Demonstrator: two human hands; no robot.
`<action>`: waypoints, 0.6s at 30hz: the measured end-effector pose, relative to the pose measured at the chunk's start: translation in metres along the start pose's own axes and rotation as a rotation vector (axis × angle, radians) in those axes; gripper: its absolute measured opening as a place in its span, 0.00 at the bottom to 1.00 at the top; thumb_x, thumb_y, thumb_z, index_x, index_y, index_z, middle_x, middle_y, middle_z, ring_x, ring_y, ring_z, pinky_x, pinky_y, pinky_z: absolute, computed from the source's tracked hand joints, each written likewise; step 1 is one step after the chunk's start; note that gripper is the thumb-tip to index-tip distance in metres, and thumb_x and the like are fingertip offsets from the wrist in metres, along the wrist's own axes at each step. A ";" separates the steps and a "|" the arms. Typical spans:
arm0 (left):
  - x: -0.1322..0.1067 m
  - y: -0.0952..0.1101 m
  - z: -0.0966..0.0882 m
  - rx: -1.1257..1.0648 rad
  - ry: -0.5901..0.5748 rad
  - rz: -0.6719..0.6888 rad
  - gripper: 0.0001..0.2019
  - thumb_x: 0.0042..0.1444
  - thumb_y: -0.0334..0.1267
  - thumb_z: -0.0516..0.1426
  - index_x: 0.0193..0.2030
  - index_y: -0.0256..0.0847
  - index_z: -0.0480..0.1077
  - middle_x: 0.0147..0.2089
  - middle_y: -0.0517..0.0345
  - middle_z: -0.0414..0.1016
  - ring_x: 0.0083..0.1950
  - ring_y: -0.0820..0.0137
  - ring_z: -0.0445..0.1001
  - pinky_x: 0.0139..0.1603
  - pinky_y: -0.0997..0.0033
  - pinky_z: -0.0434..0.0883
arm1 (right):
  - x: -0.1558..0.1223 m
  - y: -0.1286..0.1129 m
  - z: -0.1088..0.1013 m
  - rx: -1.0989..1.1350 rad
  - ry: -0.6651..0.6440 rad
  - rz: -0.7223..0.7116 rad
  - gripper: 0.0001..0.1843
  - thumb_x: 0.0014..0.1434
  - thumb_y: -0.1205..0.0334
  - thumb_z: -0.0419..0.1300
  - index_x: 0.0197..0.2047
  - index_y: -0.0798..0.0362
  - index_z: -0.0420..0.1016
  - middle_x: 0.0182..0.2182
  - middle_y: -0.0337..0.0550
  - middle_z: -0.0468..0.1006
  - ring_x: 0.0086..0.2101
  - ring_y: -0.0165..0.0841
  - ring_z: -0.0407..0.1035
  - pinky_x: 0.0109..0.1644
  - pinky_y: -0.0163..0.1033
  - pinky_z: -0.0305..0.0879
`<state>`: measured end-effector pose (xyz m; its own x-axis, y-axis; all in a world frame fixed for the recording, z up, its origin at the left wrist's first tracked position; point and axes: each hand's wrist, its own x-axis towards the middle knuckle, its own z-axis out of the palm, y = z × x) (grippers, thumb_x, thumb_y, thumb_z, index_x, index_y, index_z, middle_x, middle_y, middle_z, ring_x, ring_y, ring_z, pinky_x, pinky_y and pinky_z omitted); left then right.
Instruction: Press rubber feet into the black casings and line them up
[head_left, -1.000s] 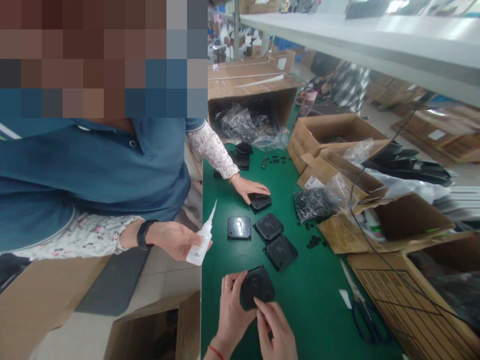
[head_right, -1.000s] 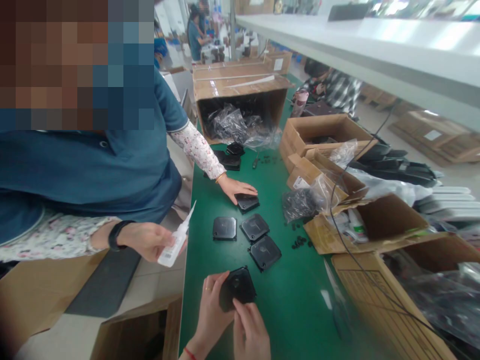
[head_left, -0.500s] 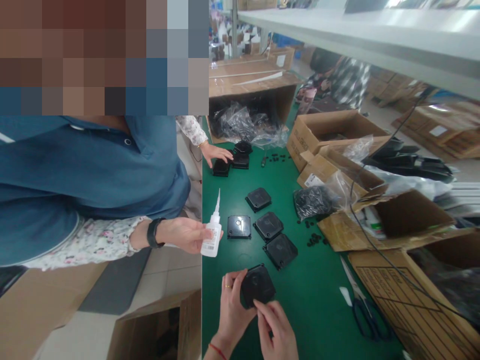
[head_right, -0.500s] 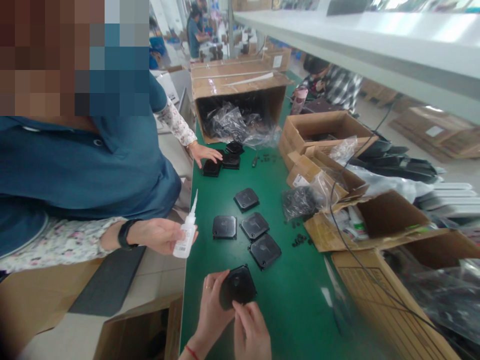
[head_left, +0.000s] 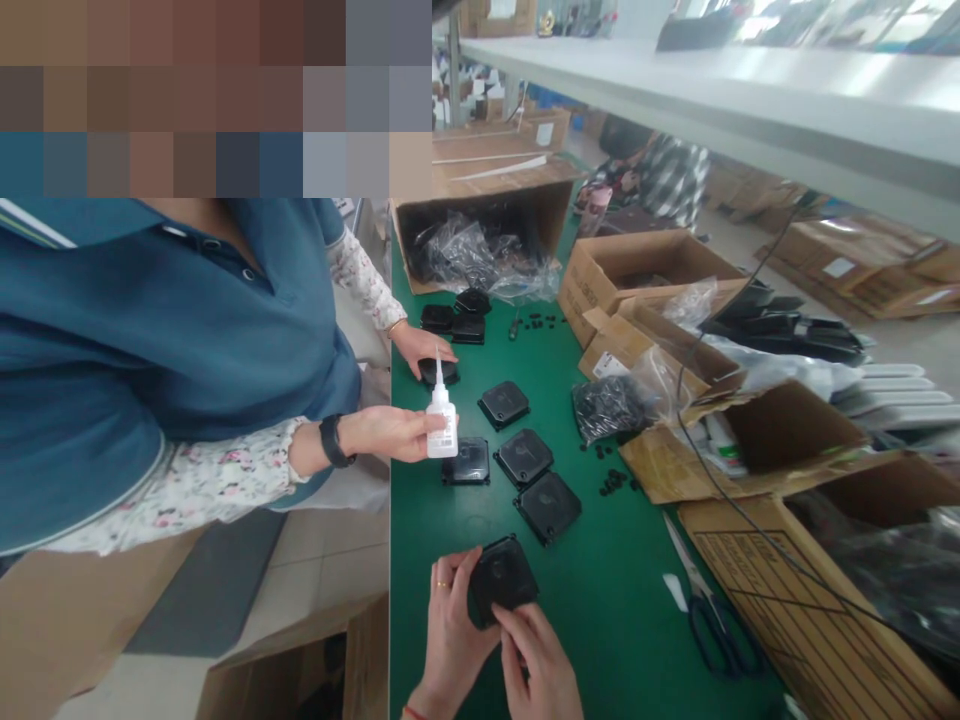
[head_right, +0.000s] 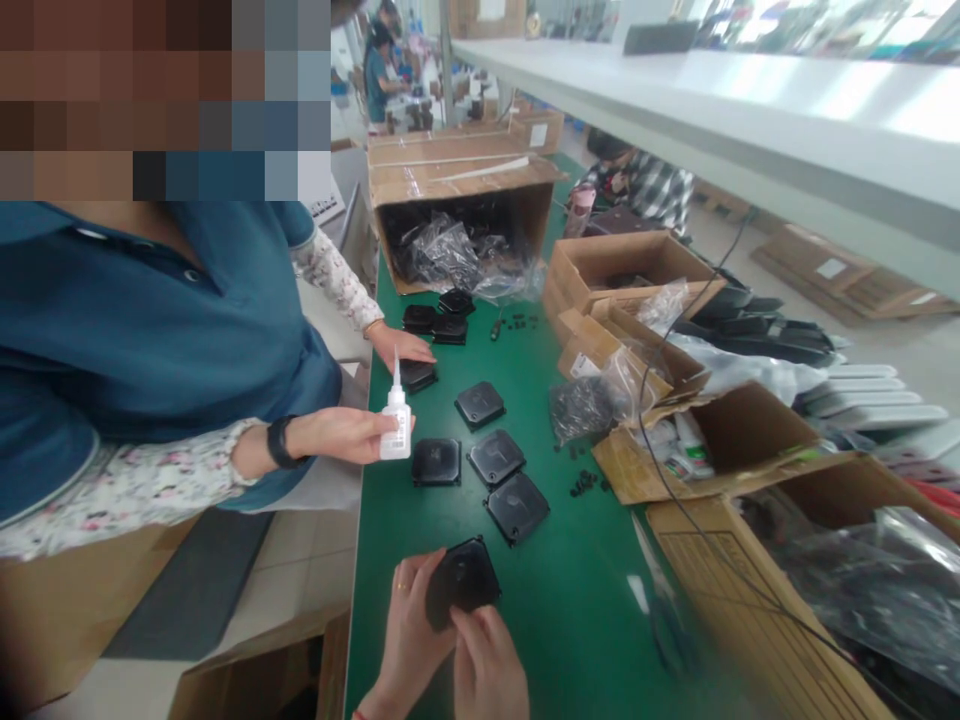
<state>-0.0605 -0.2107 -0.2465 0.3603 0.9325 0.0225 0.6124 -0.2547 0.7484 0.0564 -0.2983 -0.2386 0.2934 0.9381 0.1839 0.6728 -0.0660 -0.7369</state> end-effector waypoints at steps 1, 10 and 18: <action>0.000 -0.001 0.000 0.010 0.002 0.006 0.34 0.45 0.25 0.59 0.61 0.45 0.63 0.52 0.50 0.67 0.53 0.59 0.67 0.53 0.54 0.73 | 0.000 0.000 0.001 0.011 -0.007 0.005 0.18 0.63 0.67 0.52 0.52 0.45 0.77 0.40 0.46 0.82 0.40 0.34 0.79 0.34 0.30 0.77; 0.004 -0.005 0.002 0.095 0.059 0.144 0.33 0.47 0.36 0.66 0.61 0.42 0.63 0.51 0.47 0.70 0.51 0.57 0.71 0.49 0.54 0.77 | 0.019 0.016 -0.022 0.115 0.092 0.140 0.16 0.67 0.61 0.49 0.47 0.46 0.78 0.35 0.44 0.80 0.34 0.31 0.77 0.35 0.31 0.75; -0.001 -0.041 0.013 0.092 -0.013 0.340 0.36 0.53 0.51 0.64 0.67 0.45 0.60 0.54 0.45 0.73 0.54 0.55 0.74 0.52 0.56 0.78 | 0.105 0.119 -0.106 -0.203 0.225 0.373 0.20 0.67 0.57 0.49 0.55 0.56 0.73 0.49 0.55 0.77 0.44 0.40 0.76 0.49 0.46 0.77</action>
<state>-0.0765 -0.2046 -0.2855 0.5633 0.7871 0.2513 0.5165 -0.5728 0.6365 0.2390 -0.2441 -0.2375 0.6643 0.7428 0.0837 0.6062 -0.4698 -0.6417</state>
